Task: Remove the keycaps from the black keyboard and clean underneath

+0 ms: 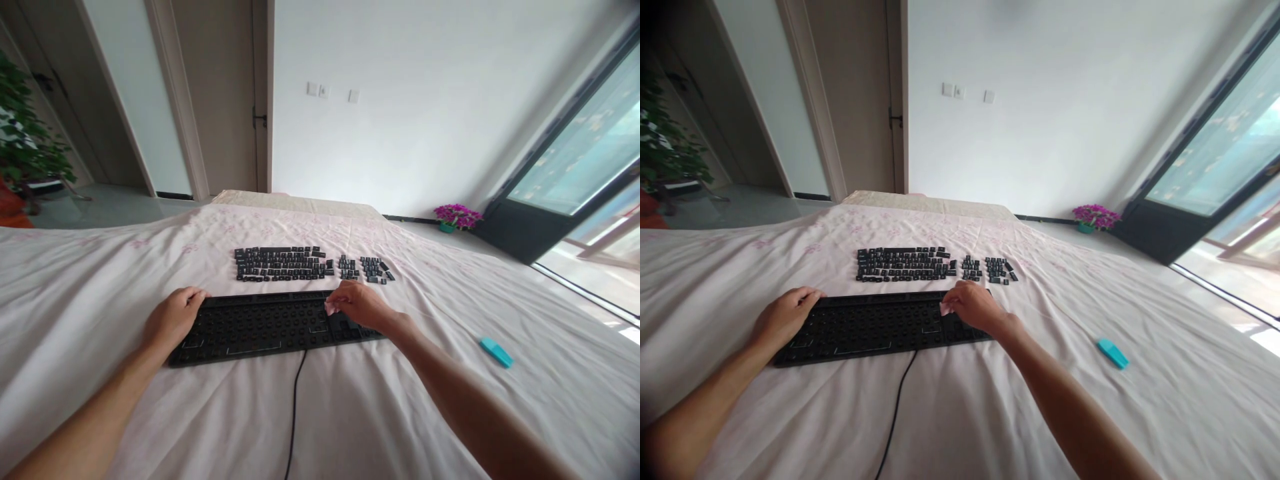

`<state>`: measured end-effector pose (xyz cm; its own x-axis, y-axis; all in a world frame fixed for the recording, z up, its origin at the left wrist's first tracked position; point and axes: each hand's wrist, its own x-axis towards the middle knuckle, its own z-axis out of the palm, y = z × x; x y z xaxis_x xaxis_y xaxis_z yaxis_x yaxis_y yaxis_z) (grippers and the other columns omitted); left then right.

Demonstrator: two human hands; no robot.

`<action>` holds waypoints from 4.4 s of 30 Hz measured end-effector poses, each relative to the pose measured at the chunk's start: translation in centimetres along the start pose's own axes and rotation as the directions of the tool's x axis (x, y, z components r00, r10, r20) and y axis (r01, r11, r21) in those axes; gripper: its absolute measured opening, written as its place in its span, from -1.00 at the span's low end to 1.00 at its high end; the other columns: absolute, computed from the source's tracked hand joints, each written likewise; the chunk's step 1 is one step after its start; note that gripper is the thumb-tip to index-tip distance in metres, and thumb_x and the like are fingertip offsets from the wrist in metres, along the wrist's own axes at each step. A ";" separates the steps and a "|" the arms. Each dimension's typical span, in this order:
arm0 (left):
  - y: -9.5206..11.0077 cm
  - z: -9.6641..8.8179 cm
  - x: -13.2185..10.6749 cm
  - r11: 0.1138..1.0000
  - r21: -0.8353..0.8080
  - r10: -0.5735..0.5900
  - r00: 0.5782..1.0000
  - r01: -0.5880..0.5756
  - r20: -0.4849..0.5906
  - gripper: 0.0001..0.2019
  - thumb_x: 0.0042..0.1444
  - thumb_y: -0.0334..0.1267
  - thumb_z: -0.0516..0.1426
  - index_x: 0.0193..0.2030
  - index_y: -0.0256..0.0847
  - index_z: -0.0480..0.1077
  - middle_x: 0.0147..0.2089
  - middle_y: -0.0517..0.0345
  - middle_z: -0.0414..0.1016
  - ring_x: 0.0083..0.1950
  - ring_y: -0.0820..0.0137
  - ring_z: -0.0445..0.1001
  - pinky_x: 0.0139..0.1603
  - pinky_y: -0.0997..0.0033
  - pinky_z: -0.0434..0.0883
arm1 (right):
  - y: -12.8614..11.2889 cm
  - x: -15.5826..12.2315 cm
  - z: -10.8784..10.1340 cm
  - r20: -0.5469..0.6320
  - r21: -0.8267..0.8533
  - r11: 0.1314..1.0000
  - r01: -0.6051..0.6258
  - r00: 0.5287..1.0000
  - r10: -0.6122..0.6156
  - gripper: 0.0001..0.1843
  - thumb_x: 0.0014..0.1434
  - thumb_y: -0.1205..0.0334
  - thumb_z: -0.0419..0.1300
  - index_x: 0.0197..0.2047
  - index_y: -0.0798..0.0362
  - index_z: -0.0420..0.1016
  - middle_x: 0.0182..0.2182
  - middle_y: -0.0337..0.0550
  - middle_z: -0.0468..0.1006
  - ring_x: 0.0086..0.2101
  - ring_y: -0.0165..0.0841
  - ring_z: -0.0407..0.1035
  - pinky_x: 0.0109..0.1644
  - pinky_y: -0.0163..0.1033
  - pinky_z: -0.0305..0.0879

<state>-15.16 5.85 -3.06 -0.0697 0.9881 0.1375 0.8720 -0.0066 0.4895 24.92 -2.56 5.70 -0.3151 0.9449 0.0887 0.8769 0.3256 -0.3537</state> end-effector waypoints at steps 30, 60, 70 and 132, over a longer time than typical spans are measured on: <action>16.2 1.4 -6.2 0.384 -0.905 0.332 0.887 0.185 0.322 -0.61 -0.12 -0.14 0.34 -0.16 -0.29 0.44 -0.20 0.00 0.56 -0.13 0.26 0.52 -0.03 0.26 0.40 | -5.3 0.8 5.6 -0.226 0.898 0.433 0.075 0.924 0.309 -0.60 0.02 0.18 0.30 -0.03 0.04 0.47 -0.42 -0.26 0.51 -0.50 -0.47 0.31 -0.47 -0.37 0.22; 7.3 -3.2 -2.5 0.824 -0.382 0.319 0.900 -0.418 -0.296 -0.78 0.12 -0.32 0.05 -0.35 -0.13 0.54 -0.03 0.12 0.52 0.01 0.32 0.49 -0.04 0.39 0.44 | 1.2 -0.5 1.0 -0.179 0.268 0.948 -0.171 0.958 0.224 -0.87 0.08 0.28 0.12 -0.39 0.05 0.49 -0.51 -0.26 0.54 -0.47 -0.40 0.38 -0.40 -0.34 0.19; -0.8 -1.3 0.9 0.955 -0.284 0.049 0.992 -0.081 -0.120 -0.71 0.07 -0.16 0.03 -0.18 -0.13 0.53 -0.07 0.12 0.59 -0.05 0.20 0.51 0.09 0.23 0.38 | 0.8 -0.3 2.2 -0.106 -0.065 0.997 0.034 0.994 -0.041 -0.74 0.25 0.28 0.08 -0.17 -0.08 0.60 -0.24 -0.20 0.56 -0.26 -0.37 0.44 -0.15 -0.30 0.25; -0.3 -0.4 0.5 0.955 -0.260 0.181 0.976 -0.145 0.122 -0.60 0.10 0.04 0.01 -0.15 -0.13 0.53 -0.13 0.20 0.63 -0.10 0.24 0.54 -0.13 0.46 0.38 | 4.2 -2.0 -1.4 -0.031 -0.287 0.956 0.055 0.997 -0.067 -0.67 0.25 0.39 0.02 -0.18 -0.03 0.61 -0.25 -0.14 0.53 -0.23 -0.36 0.40 -0.21 -0.29 0.20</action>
<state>-15.66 6.23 -2.78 0.1489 0.9818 0.1179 0.7163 -0.1893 0.6717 29.80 -3.06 5.35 -0.3614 0.9217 0.1407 0.9255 0.3729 -0.0659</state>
